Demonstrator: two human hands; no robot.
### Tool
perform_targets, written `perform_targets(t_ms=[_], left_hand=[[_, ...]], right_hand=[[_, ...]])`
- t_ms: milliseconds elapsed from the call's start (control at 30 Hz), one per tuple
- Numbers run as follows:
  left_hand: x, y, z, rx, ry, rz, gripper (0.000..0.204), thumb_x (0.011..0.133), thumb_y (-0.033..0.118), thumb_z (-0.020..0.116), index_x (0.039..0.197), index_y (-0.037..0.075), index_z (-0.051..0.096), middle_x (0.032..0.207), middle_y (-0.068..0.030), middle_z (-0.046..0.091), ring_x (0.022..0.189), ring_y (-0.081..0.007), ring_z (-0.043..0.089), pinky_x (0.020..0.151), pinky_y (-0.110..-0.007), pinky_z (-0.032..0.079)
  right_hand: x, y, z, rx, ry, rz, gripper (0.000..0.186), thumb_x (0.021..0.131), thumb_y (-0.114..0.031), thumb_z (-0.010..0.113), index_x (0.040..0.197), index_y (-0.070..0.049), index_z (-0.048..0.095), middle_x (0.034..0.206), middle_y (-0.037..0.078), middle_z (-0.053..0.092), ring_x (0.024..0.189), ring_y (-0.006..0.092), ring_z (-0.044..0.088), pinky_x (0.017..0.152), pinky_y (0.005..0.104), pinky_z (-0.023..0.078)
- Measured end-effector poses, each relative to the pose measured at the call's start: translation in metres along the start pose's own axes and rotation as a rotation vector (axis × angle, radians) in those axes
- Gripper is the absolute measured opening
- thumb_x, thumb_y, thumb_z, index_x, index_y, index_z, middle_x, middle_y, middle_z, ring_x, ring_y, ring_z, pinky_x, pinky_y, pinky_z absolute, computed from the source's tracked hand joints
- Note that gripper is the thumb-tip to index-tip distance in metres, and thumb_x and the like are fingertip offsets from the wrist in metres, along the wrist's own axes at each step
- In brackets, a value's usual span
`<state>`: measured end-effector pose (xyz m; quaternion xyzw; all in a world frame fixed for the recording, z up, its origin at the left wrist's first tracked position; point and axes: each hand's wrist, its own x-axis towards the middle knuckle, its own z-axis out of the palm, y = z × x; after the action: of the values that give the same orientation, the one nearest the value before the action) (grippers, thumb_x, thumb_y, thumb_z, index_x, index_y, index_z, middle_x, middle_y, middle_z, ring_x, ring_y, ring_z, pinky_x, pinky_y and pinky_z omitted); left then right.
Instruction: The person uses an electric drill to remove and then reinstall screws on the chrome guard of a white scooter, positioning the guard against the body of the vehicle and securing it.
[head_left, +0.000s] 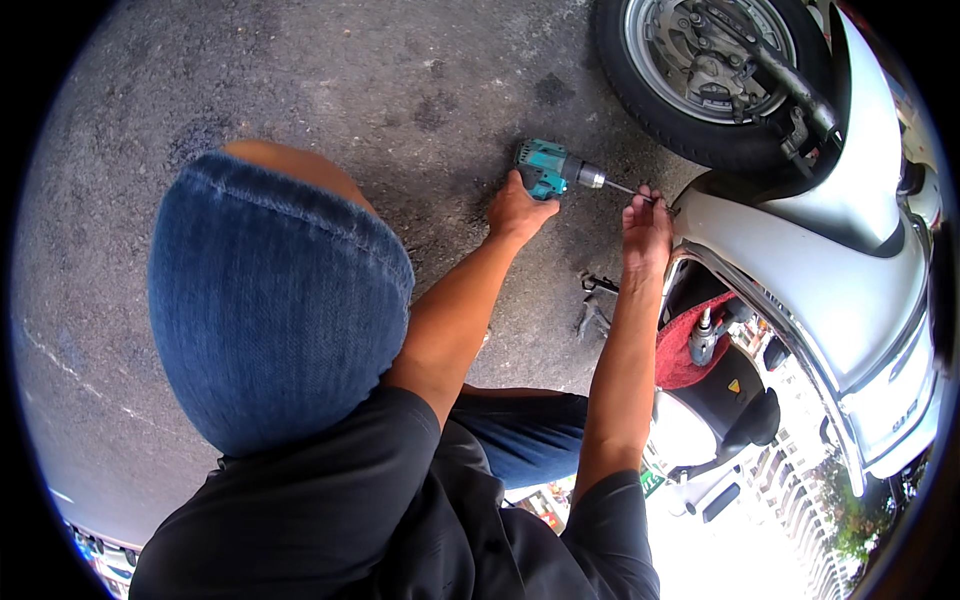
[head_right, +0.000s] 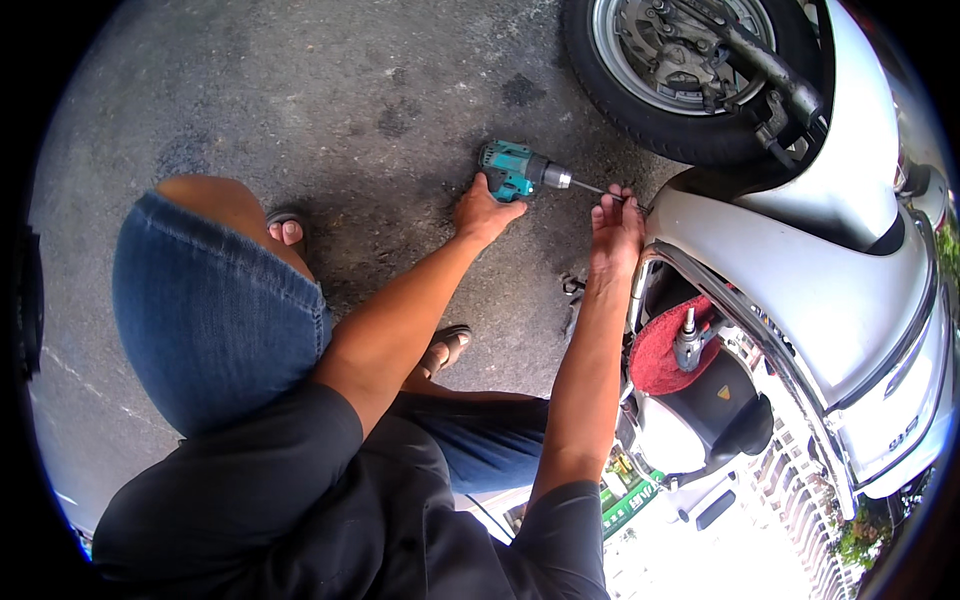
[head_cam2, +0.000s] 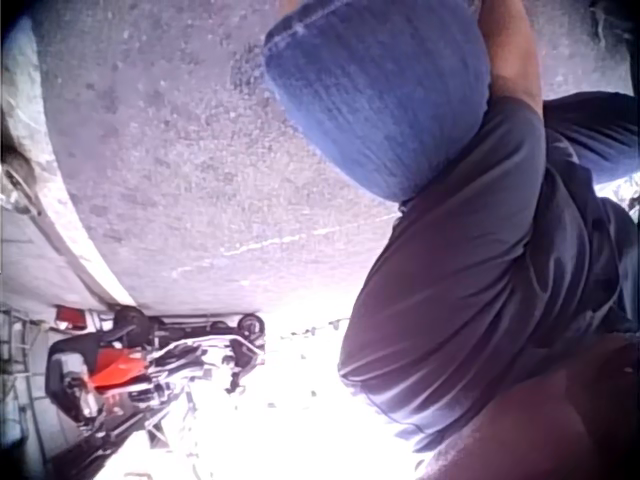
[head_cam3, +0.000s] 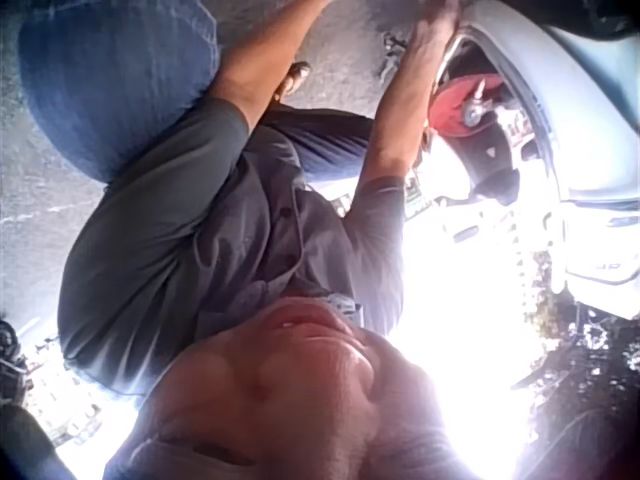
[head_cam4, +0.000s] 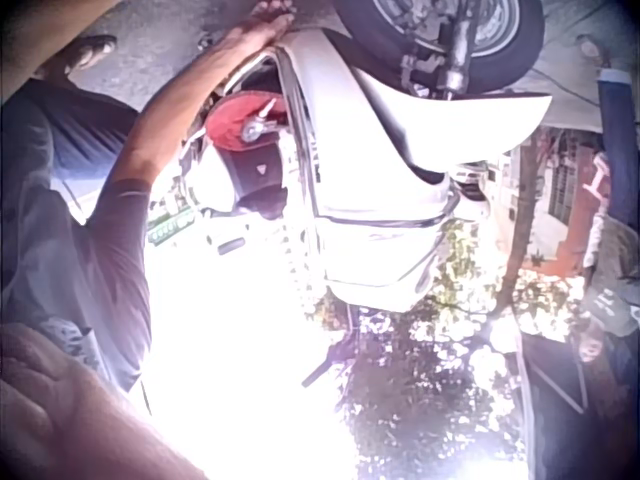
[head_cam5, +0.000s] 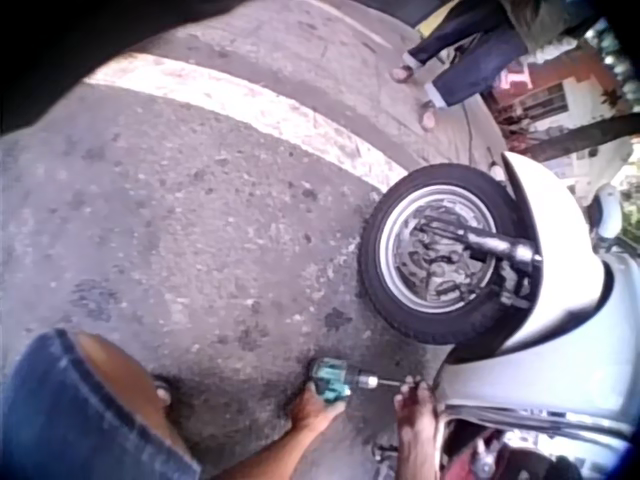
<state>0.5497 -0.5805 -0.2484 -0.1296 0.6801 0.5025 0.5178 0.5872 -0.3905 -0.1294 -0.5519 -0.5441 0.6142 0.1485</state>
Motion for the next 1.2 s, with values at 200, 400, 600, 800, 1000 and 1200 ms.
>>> perform_targets(t_ms=[200,400,600,800,1000,1200], left_hand=[[0.0,0.003,-0.009,0.012,-0.017,0.006,0.084,0.064,0.049,0.084,0.127,0.004,0.051,0.119,-0.0249,0.066,0.112,-0.0427,0.064,0.097,-0.049,0.049],[-0.001,0.004,-0.015,0.006,0.032,0.092,0.091,0.064,0.053,0.084,0.128,0.0,0.05,0.12,-0.0262,0.065,0.114,-0.0423,0.063,0.098,-0.049,0.048],[0.007,-0.012,-0.04,-0.041,-0.011,0.119,0.104,0.062,0.059,0.085,0.137,-0.002,0.048,0.123,-0.0283,0.064,0.117,-0.0419,0.062,0.1,-0.044,0.048],[0.019,-0.016,-0.082,0.033,0.05,0.157,0.102,0.061,0.06,0.084,0.134,-0.002,0.05,0.129,-0.0282,0.062,0.12,-0.0413,0.061,0.101,-0.045,0.047],[0.043,-0.006,-0.103,-0.242,-0.258,0.245,0.066,0.068,0.035,0.087,0.121,0.002,0.063,0.119,-0.0164,0.069,0.113,-0.0283,0.064,0.1,-0.038,0.045],[0.027,0.088,-0.138,-0.426,-0.355,0.27,0.062,0.07,0.03,0.085,0.122,0.005,0.062,0.112,-0.0116,0.07,0.105,-0.0268,0.063,0.098,-0.04,0.044]], right_hand=[[-0.001,0.001,0.002,0.014,0.04,-0.005,0.017,0.105,-0.027,0.051,0.112,-0.015,0.062,0.119,0.004,0.07,0.094,0.0132,0.067,0.083,0.0321,0.053],[0.0,0.003,0.001,0.079,0.047,-0.022,0.018,0.104,-0.029,0.054,0.111,-0.015,0.062,0.116,0.005,0.07,0.092,0.0138,0.067,0.08,0.0323,0.054],[-0.002,0.013,0.014,0.348,0.129,-0.028,0.023,0.102,-0.037,0.058,0.11,-0.015,0.062,0.109,0.005,0.071,0.083,0.0143,0.065,0.074,0.0326,0.054],[0.012,0.029,0.014,0.462,0.116,-0.032,0.02,0.102,-0.033,0.057,0.105,-0.014,0.063,0.097,0.002,0.072,0.076,0.0117,0.063,0.066,0.0301,0.052],[-0.01,0.059,-0.006,0.158,0.22,0.109,0.018,0.103,-0.028,0.056,0.106,-0.011,0.062,0.098,0.005,0.071,0.078,0.0158,0.066,0.068,0.0322,0.055],[-0.177,-0.112,0.048,-0.584,-0.522,-0.041,0.039,0.1,-0.027,0.062,0.13,-0.003,0.057,0.111,0.011,0.069,0.096,0.0182,0.065,0.085,0.0331,0.053]])
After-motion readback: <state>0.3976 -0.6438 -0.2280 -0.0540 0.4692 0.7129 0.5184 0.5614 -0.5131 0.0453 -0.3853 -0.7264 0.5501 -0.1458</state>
